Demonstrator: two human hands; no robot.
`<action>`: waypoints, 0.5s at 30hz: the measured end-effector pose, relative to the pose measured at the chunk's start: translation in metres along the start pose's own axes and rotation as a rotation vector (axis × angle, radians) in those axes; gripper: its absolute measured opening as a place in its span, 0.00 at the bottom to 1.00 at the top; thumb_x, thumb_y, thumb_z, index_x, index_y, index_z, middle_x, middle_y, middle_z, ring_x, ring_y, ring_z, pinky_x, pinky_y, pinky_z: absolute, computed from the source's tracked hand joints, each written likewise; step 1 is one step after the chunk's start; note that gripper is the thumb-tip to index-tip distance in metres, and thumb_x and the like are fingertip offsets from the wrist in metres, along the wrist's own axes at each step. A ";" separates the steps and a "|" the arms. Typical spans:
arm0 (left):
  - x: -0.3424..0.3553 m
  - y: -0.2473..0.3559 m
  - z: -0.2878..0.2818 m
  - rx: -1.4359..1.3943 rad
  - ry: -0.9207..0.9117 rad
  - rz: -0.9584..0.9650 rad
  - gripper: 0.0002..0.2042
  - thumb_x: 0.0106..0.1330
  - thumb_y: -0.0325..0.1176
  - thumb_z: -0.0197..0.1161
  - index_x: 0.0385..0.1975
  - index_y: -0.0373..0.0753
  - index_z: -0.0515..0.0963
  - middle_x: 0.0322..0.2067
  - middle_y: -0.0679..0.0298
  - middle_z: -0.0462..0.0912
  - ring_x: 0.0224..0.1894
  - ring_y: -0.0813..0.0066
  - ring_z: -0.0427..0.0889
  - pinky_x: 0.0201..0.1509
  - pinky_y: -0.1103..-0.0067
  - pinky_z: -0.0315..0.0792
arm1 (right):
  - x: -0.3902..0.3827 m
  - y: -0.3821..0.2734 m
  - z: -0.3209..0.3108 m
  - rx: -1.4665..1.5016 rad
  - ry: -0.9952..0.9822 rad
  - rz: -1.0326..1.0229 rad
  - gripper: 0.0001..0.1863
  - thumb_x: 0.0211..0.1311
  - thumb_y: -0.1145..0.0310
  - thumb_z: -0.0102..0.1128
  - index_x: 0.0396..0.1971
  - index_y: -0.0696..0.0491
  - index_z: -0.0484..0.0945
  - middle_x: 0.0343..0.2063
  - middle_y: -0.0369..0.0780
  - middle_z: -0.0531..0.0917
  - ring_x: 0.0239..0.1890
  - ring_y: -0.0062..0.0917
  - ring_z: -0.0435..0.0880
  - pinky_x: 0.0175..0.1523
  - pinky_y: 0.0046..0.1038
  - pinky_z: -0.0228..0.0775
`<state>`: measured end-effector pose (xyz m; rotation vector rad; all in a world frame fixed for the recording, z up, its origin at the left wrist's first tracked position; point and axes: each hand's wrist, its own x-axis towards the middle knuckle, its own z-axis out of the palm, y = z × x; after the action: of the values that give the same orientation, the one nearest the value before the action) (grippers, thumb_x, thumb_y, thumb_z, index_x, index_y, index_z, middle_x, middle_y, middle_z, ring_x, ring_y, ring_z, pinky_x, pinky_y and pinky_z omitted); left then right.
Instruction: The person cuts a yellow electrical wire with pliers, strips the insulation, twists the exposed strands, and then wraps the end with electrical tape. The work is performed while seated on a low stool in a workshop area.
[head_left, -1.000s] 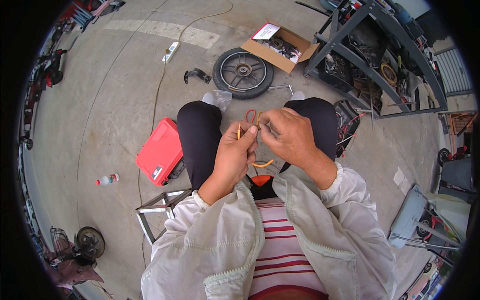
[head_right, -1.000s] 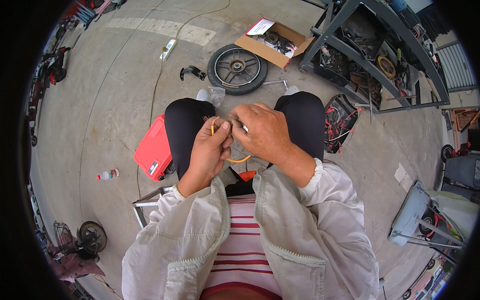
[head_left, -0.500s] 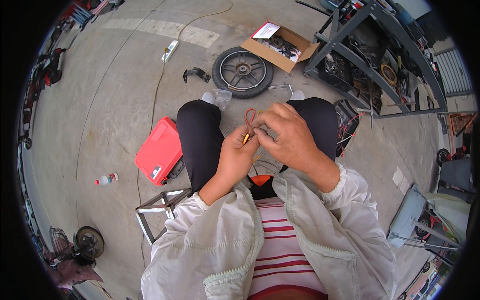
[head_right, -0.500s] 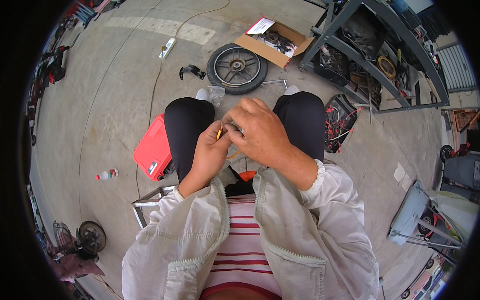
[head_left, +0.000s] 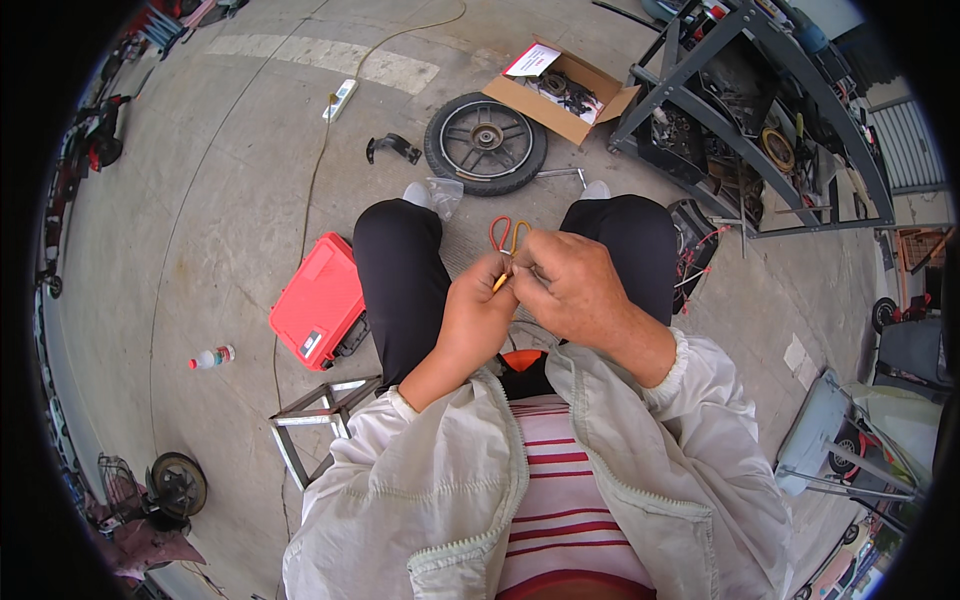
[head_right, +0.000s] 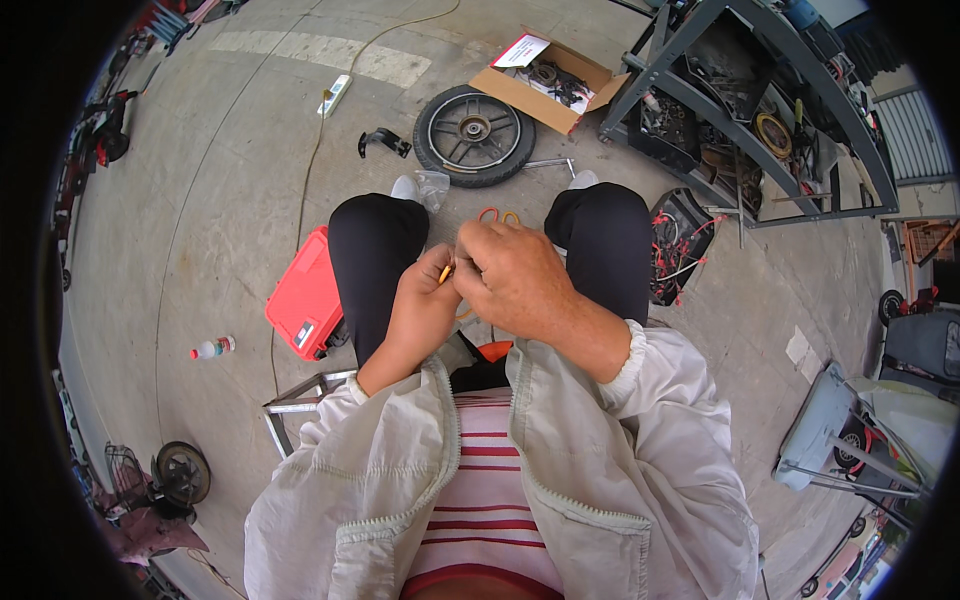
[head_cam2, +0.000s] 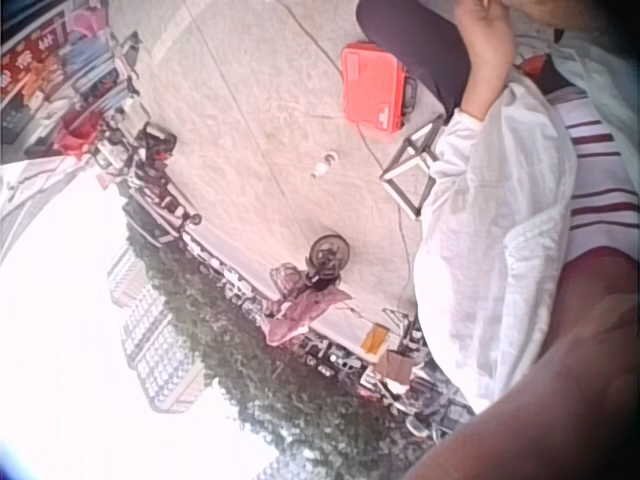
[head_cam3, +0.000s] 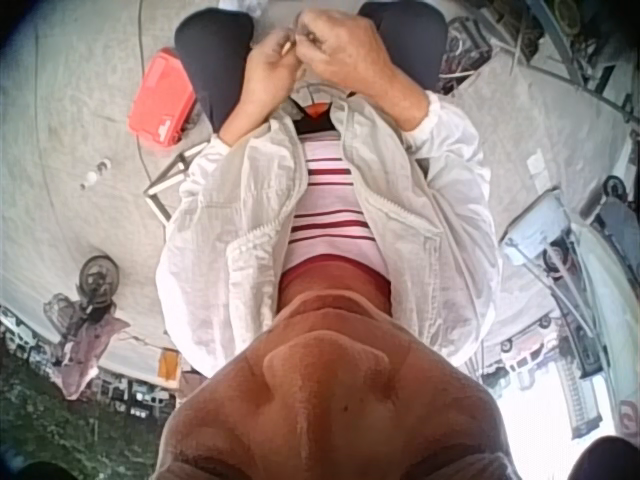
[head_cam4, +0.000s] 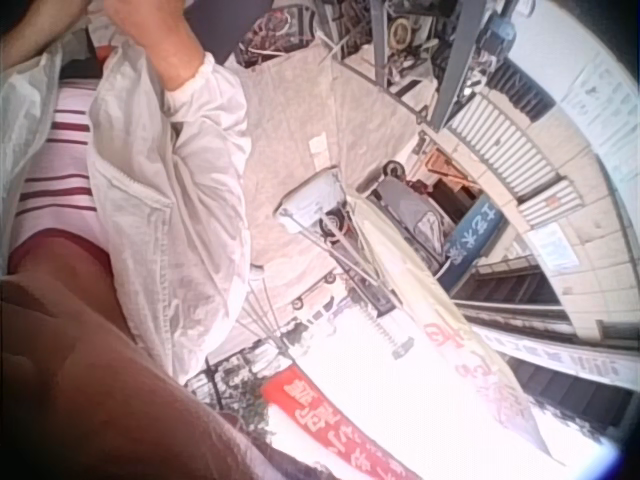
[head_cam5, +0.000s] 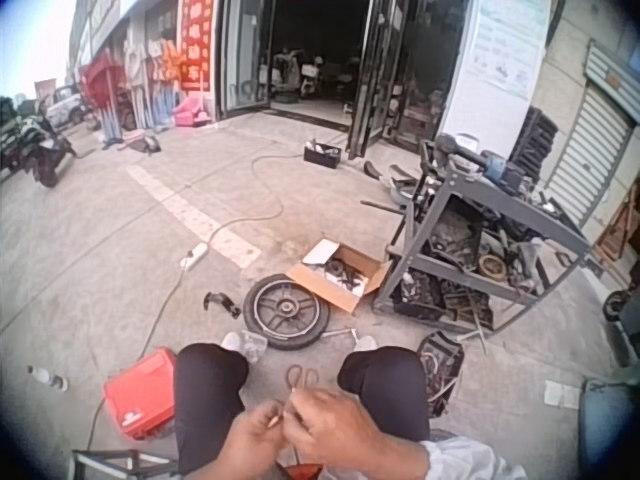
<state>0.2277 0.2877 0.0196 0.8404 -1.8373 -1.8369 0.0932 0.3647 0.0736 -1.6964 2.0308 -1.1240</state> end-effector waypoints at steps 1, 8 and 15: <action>-0.001 0.004 0.002 0.004 0.015 0.041 0.04 0.68 0.27 0.61 0.35 0.34 0.77 0.22 0.67 0.75 0.25 0.84 0.70 0.29 0.81 0.67 | 0.000 -0.001 -0.001 0.024 0.051 0.028 0.06 0.54 0.72 0.61 0.27 0.56 0.73 0.21 0.45 0.79 0.26 0.43 0.80 0.33 0.41 0.72; -0.005 0.008 -0.005 -0.050 -0.018 -0.146 0.06 0.69 0.29 0.62 0.34 0.33 0.76 0.23 0.69 0.76 0.27 0.87 0.69 0.30 0.81 0.67 | 0.014 -0.010 -0.026 0.176 0.096 0.219 0.06 0.55 0.74 0.64 0.31 0.57 0.77 0.24 0.42 0.78 0.27 0.36 0.79 0.35 0.35 0.72; -0.002 0.005 -0.005 -0.067 -0.009 -0.066 0.06 0.70 0.27 0.57 0.40 0.32 0.78 0.27 0.67 0.79 0.30 0.85 0.73 0.34 0.82 0.70 | 0.006 -0.009 -0.012 0.084 -0.068 0.087 0.07 0.52 0.74 0.65 0.31 0.55 0.78 0.29 0.41 0.78 0.35 0.38 0.80 0.41 0.37 0.73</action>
<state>0.2314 0.2849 0.0254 0.8799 -1.7621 -1.9347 0.0905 0.3636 0.0898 -1.5684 1.9681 -1.0922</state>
